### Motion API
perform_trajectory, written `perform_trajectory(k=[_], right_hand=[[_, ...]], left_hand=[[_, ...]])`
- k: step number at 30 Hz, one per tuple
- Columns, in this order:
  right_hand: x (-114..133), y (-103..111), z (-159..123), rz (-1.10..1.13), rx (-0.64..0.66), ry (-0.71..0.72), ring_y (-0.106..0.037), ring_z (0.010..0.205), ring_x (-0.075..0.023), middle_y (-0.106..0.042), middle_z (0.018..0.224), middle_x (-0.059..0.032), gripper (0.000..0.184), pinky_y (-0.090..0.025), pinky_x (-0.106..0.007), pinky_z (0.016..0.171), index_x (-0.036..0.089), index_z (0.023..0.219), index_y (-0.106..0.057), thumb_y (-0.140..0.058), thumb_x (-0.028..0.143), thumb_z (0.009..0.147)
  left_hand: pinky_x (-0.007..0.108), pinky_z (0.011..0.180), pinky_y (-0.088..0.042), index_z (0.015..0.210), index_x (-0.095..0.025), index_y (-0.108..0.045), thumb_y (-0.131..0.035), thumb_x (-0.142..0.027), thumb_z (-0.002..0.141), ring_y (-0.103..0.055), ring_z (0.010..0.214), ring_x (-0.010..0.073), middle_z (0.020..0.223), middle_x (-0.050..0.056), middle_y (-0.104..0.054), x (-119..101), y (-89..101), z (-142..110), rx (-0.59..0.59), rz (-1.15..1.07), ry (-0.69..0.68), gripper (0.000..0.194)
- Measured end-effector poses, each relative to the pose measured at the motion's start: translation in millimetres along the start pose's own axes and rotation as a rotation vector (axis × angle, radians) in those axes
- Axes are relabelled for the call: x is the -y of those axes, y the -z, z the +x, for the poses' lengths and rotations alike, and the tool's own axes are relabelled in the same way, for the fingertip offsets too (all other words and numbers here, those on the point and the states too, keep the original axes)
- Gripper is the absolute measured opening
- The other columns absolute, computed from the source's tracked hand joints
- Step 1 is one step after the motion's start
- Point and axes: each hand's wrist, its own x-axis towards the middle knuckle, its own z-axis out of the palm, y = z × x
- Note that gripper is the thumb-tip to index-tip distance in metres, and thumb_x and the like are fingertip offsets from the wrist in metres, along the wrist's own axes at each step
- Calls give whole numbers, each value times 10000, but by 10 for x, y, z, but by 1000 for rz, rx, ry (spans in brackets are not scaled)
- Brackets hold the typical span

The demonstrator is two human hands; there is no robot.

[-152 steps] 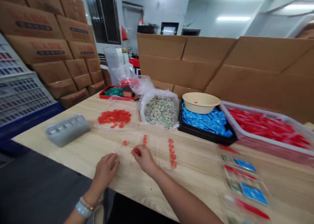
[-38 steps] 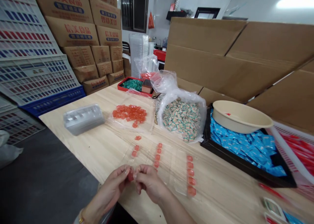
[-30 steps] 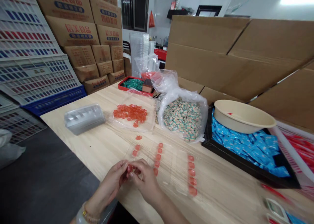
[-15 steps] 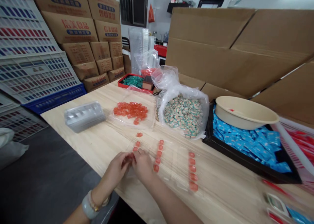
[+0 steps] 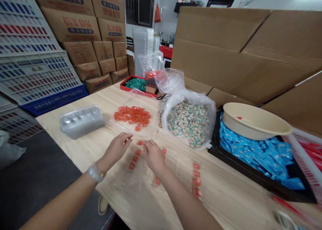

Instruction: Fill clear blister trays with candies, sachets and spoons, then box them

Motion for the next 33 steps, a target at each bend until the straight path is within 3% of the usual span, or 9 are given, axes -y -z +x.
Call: perform_trajectory(k=[3,5,12,16,18,22,26,30,33], right_hand=[[-79,-66,325,-142,168,45,-525,816,-146,-571,873,-83,249,-390,-239,732,135,874,-590,-369,73,777],[-144,-148,433,-171,215,44,-535,787,-163,-581,850,-104,221,-396,-253,708,114,820,-604,-406,58,739],[-249,-209,491,-62,197,12,-559,760,-179,-614,821,-119,156,-404,-271,706,111,764,-613,-478,83,693],[-162,-136,437,67,93,-98,-572,660,-149,-626,734,-88,235,-434,-252,612,111,761,-603,-380,184,781],[-98,-84,349,198,47,-168,-567,569,-122,-626,678,-54,285,-439,-227,530,113,814,-594,-332,223,797],[29,53,136,744,-61,-385,-518,426,-105,-577,508,1,183,-432,-223,437,129,700,-589,-465,263,683],[124,156,-3,955,-89,-468,-488,386,-90,-536,438,25,123,-422,-216,414,143,595,-570,-530,259,601],[176,201,-72,1099,-100,-532,-489,386,-80,-529,447,32,193,-426,-214,416,130,608,-563,-560,320,574],[203,252,-120,1175,-87,-567,-466,361,-60,-523,456,41,201,-395,-192,388,130,594,-549,-571,327,558]], left_hand=[[263,720,-386,741,-144,-625,-453,-136,731,-541,745,170,758,66,-601,31,-117,330,85,9,29,172],[259,673,-387,644,-142,-613,-467,-121,708,-534,677,163,662,51,-591,53,-209,394,104,-2,26,161],[283,767,-384,802,-149,-623,-430,-85,714,-536,804,162,829,63,-619,80,-308,248,46,-138,19,221],[295,760,-414,919,-129,-584,-434,-187,762,-549,839,172,915,93,-611,5,-353,177,-32,-247,77,225],[273,718,-438,915,-132,-575,-461,-228,755,-567,800,162,882,77,-623,-65,-386,131,-32,-408,111,219],[249,640,-447,847,-127,-576,-537,-227,686,-568,698,142,778,42,-623,-234,-422,25,-10,-812,244,194],[231,577,-430,795,-126,-564,-535,-203,667,-536,611,118,697,19,-591,-361,-430,-78,-30,-828,318,152],[250,642,-427,857,-150,-541,-501,-199,715,-539,711,138,783,37,-577,-451,-390,-196,-200,-629,200,155],[254,666,-417,864,-172,-573,-500,-198,735,-520,770,151,849,51,-562,-507,-303,-268,-177,-499,11,151]])
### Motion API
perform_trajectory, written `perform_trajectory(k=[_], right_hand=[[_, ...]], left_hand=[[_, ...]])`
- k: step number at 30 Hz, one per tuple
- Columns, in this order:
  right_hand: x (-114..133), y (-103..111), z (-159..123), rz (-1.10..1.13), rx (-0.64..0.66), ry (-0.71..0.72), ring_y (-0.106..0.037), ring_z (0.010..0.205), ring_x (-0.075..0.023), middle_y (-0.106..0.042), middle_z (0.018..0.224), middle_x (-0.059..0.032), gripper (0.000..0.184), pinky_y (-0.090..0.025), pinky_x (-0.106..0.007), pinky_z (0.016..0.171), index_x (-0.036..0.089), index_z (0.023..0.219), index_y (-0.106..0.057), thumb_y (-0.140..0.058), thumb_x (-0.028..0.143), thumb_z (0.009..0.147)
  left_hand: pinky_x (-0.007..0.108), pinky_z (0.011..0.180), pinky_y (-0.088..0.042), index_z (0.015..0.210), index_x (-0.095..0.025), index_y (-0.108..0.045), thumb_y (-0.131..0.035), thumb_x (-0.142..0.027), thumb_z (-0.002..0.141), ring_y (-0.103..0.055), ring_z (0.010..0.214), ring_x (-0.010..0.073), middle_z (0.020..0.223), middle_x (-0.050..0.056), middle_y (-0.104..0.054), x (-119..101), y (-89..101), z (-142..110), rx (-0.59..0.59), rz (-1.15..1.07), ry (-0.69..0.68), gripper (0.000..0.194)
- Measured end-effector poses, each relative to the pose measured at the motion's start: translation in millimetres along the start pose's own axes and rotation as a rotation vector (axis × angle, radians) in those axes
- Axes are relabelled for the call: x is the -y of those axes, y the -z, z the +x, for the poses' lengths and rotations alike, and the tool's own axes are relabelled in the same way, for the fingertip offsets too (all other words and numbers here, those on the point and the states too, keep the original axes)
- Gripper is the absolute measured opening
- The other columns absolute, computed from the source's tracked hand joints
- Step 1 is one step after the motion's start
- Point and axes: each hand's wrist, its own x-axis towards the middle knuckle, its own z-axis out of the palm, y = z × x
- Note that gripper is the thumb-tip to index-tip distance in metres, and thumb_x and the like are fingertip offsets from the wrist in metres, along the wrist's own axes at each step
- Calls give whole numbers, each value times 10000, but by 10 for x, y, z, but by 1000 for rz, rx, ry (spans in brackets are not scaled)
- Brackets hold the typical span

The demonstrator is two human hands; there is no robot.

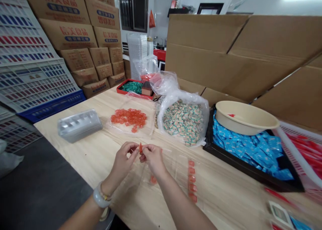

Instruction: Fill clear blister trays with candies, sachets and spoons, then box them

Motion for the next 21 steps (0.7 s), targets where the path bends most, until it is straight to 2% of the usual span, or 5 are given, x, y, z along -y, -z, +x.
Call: perform_trajectory(k=[3,9,13,17,21], right_hand=[[59,20,-82,-13,18,-7,-409,318,-41,-483,413,61,158,-332,-169,337,135,556,-535,-554,292,556],[218,30,-217,-69,82,4,-396,319,-34,-490,435,58,137,-315,-169,334,139,539,-523,-529,273,566],[288,11,-289,-150,135,11,-394,316,-33,-480,423,60,112,-300,-161,331,142,529,-518,-497,244,573],[319,-6,-393,-191,151,-8,-395,311,-38,-478,430,59,126,-303,-166,321,150,521,-501,-480,243,603],[306,-22,-466,-170,132,-39,-398,301,-38,-493,432,58,125,-293,-163,311,152,533,-489,-510,250,607]], left_hand=[[249,657,-418,822,-178,-596,-553,-205,706,-515,734,146,811,40,-560,-65,74,-16,110,-14,-31,127],[247,661,-430,753,-167,-602,-561,-237,708,-543,720,149,754,24,-586,-86,152,-39,174,-221,138,93],[243,652,-426,749,-180,-614,-569,-244,718,-546,721,150,755,28,-595,-138,199,-60,122,-59,-6,84],[251,675,-418,784,-184,-590,-530,-227,757,-531,737,151,766,39,-582,-223,255,-108,190,93,-199,78],[267,694,-403,779,-178,-535,-468,-199,793,-502,751,158,757,47,-543,-212,257,-182,189,186,-307,72]])
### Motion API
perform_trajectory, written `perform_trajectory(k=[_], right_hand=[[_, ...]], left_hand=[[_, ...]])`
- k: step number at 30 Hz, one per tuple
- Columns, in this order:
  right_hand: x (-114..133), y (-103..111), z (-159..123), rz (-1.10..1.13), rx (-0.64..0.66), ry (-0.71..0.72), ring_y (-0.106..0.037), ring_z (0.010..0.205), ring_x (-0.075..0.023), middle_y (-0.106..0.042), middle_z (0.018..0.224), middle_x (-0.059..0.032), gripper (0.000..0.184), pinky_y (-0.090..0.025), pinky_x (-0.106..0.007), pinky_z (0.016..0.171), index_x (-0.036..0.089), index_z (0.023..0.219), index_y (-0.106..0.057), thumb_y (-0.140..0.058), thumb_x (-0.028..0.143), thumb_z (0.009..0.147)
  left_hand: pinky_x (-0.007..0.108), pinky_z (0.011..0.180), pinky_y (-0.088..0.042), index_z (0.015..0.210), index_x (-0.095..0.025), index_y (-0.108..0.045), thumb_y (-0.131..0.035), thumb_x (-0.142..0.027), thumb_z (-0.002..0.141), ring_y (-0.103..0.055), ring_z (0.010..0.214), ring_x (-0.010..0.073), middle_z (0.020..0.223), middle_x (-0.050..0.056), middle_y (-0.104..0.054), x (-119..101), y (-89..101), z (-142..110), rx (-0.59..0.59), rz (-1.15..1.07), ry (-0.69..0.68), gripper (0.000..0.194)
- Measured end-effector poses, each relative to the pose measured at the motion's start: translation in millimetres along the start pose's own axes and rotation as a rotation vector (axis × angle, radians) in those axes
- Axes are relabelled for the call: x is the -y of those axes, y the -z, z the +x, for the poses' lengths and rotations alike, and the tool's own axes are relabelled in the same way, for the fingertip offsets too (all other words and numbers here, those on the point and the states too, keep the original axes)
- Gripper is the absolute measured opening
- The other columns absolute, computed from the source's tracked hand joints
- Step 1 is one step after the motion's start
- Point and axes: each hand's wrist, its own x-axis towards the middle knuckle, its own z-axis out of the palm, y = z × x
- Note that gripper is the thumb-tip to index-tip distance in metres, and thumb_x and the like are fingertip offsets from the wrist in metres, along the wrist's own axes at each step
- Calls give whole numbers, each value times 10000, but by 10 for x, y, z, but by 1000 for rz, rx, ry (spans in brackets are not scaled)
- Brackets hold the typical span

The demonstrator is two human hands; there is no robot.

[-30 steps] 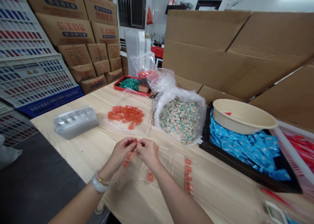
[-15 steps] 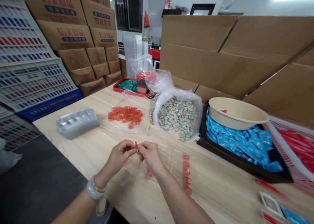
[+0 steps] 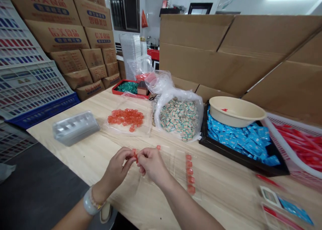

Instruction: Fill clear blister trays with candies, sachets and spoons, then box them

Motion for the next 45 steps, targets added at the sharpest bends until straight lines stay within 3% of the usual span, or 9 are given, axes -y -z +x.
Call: perform_trajectory(k=[6,12,20,26,30,35,40,45], right_hand=[[-70,-55,-34,202,-37,-112,-418,288,-50,-514,413,55,165,-303,-162,299,148,567,-484,-553,296,544],[-114,-109,-21,472,-20,-237,-390,291,-25,-499,390,60,129,-258,-136,294,139,544,-493,-568,229,491],[-81,-207,117,435,-22,-149,-374,274,-37,-490,392,59,191,-272,-154,278,141,567,-493,-611,284,524],[-129,-162,144,552,81,-269,-377,300,-25,-491,427,63,201,-251,-139,305,141,626,-497,-633,263,541],[-99,-60,106,342,198,-131,-484,376,-66,-554,553,27,279,-375,-191,380,131,745,-527,-630,354,612],[51,20,18,-34,151,38,-489,424,-60,-522,534,43,211,-392,-187,443,142,667,-505,-584,338,667],[167,92,-55,-345,203,15,-493,463,-67,-523,513,26,129,-370,-174,455,129,663,-556,-490,220,726],[223,195,-134,-500,320,77,-516,509,-81,-557,546,9,158,-387,-186,489,132,682,-593,-449,173,732]], left_hand=[[277,671,-400,728,-180,-463,-415,-184,822,-474,726,154,727,32,-504,59,-51,-60,47,70,-96,106],[258,626,-402,719,-173,-431,-386,-172,834,-467,688,138,697,15,-479,152,-71,-83,36,50,-119,123],[254,615,-396,719,-172,-420,-364,-167,838,-461,677,136,689,16,-474,279,-8,-53,17,10,-131,132],[244,611,-392,755,-175,-407,-344,-158,845,-454,670,124,712,15,-461,283,10,-108,17,-75,-69,112],[241,616,-388,752,-180,-397,-358,-157,843,-450,674,121,714,9,-452,293,24,-126,28,-99,-58,101],[243,627,-382,746,-181,-388,-388,-132,831,-438,677,122,711,5,-448,236,87,-110,106,-41,-96,98],[245,630,-383,763,-182,-386,-380,-111,830,-434,686,125,716,10,-451,122,115,-108,146,-45,-168,98],[252,648,-392,768,-178,-396,-378,-107,829,-439,706,131,729,20,-460,22,93,-112,169,-32,-196,95]])
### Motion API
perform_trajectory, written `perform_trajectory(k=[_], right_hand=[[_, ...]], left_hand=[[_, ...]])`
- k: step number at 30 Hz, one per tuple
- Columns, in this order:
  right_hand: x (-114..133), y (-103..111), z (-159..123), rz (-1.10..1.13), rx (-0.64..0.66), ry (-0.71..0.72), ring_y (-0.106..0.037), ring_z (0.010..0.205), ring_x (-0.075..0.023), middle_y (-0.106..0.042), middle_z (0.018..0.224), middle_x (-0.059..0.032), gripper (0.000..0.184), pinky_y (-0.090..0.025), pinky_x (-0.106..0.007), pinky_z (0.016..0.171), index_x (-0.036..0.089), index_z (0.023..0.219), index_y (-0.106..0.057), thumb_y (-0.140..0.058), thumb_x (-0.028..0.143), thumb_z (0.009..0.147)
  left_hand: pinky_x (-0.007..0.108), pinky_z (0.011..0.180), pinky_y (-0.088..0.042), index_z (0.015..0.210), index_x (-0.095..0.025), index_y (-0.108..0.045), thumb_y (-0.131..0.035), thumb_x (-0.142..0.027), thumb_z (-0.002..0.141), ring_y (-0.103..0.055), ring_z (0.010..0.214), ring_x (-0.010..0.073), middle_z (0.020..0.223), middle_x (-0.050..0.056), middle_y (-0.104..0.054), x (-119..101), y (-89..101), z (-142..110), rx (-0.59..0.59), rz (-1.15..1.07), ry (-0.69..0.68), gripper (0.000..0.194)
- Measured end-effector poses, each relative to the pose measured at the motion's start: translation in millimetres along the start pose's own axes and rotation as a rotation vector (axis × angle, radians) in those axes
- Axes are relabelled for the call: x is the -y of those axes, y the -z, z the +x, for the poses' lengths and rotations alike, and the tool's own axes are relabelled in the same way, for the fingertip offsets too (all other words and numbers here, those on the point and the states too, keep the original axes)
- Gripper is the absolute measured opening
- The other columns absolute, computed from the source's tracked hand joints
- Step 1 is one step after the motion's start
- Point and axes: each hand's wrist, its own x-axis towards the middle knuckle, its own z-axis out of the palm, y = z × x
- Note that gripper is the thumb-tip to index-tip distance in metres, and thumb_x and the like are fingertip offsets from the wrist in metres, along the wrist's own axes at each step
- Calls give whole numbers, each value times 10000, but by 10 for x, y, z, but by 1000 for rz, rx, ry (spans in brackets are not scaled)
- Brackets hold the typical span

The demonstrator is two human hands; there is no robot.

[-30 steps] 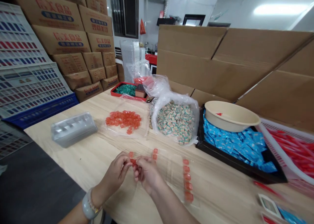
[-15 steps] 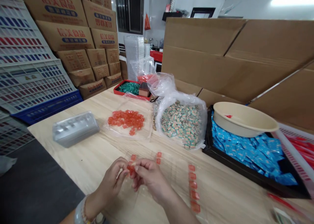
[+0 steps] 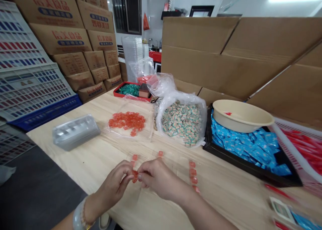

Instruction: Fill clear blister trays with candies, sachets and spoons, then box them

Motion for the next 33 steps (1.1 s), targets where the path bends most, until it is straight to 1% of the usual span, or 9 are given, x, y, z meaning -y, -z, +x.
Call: perform_trajectory(k=[6,8,11,16,19,23,27,30,33], right_hand=[[-99,-40,-34,260,25,-62,-513,427,-71,-536,491,40,24,-399,-180,433,140,631,-502,-513,161,636],[-150,-75,-29,435,11,-89,-490,374,-67,-539,483,45,120,-388,-180,385,148,633,-471,-556,231,614],[-191,-117,-47,582,-45,-77,-449,326,-53,-525,458,50,231,-364,-173,349,148,619,-453,-582,339,613],[-173,-167,-140,527,-129,-59,-410,321,-29,-480,443,67,227,-342,-154,339,140,594,-467,-598,322,621],[-183,-186,-189,562,-109,-72,-405,313,-32,-484,447,57,226,-338,-157,324,136,581,-471,-596,322,615],[-251,-157,-248,679,-47,-102,-380,296,-36,-479,425,56,185,-324,-158,302,140,595,-477,-561,303,612],[-266,-58,-321,458,-28,-106,-372,314,-25,-448,428,79,18,-320,-140,317,143,595,-480,-495,149,589],[-219,19,-363,340,27,-87,-396,343,-25,-450,448,80,99,-342,-132,334,138,606,-510,-440,85,561],[-173,62,-393,415,86,-78,-403,330,-26,-487,456,67,105,-347,-133,329,134,620,-527,-434,112,576]], left_hand=[[251,640,-390,745,-177,-416,-370,-136,839,-442,690,133,702,20,-470,-81,-28,24,12,16,-46,113],[253,641,-389,760,-177,-437,-374,-146,841,-448,694,134,702,22,-480,-118,-38,29,17,4,-39,107],[255,640,-393,782,-173,-467,-429,-188,823,-467,700,137,727,29,-499,-203,-77,38,-8,-37,100,58],[231,563,-384,681,-164,-466,-528,-225,755,-463,596,115,639,-5,-494,-336,-194,63,-25,-249,465,114],[224,540,-370,643,-167,-429,-545,-254,737,-438,569,108,602,-19,-459,-364,-265,51,-43,-343,515,173],[231,548,-363,631,-173,-399,-560,-349,727,-424,593,115,626,-11,-441,-386,-304,1,-61,-319,385,257],[243,619,-387,759,-170,-459,-482,-258,799,-450,692,128,727,22,-471,-453,-192,37,-23,-180,155,99],[239,672,-394,797,-179,-515,-412,-144,828,-471,760,131,762,37,-503,-517,-44,154,139,-49,-20,113],[226,681,-403,802,-179,-552,-402,-129,832,-485,777,126,788,47,-527,-564,78,263,299,-20,-103,161]])
